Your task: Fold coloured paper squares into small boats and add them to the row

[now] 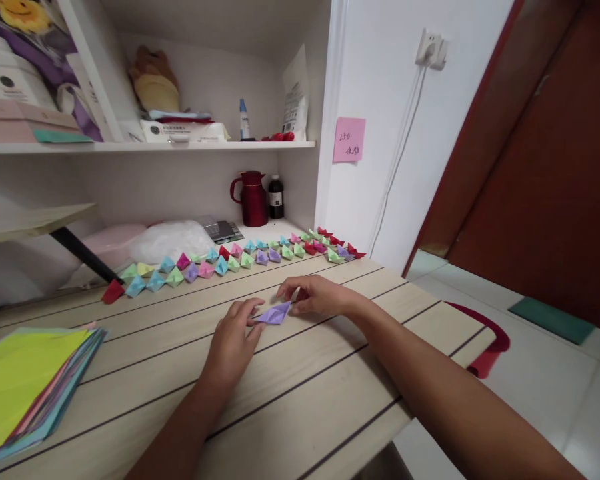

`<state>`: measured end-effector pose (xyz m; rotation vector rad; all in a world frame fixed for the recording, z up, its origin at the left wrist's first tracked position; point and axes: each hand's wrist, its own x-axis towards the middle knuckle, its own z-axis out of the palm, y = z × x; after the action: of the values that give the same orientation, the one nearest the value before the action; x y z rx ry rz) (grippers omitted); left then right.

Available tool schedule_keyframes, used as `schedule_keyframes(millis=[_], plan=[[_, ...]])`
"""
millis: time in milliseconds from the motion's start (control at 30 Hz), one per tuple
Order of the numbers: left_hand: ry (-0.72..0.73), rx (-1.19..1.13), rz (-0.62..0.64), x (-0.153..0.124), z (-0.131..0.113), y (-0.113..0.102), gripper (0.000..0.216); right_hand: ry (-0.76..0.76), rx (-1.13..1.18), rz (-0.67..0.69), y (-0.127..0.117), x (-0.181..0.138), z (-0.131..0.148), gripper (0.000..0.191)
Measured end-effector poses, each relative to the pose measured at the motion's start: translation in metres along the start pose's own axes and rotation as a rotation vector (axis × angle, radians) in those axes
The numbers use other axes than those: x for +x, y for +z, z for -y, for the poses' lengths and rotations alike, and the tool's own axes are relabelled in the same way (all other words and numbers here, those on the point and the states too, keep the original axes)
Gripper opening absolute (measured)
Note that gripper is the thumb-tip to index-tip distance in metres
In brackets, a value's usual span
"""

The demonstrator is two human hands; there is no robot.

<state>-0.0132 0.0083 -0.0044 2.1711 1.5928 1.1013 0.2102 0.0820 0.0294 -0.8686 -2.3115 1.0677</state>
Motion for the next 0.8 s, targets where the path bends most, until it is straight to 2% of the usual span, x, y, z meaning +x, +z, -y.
schedule_keyframes(millis=[100,233,567,800], plan=[[-0.004,0.011,0.020,0.000,0.000,0.001,0.032,-0.069,-0.065,-0.015,0.004,0.002,0.001,0.031],[-0.013,0.041,0.027,0.000,0.002,0.002,0.030,-0.136,-0.141,-0.030,0.012,0.005,0.004,0.034],[0.016,0.120,0.046,-0.001,-0.003,0.000,0.026,-0.136,-0.208,0.015,0.013,0.005,0.007,0.038],[0.017,0.150,0.048,-0.001,-0.004,0.000,0.024,-0.131,-0.316,-0.002,0.020,0.010,-0.001,0.031]])
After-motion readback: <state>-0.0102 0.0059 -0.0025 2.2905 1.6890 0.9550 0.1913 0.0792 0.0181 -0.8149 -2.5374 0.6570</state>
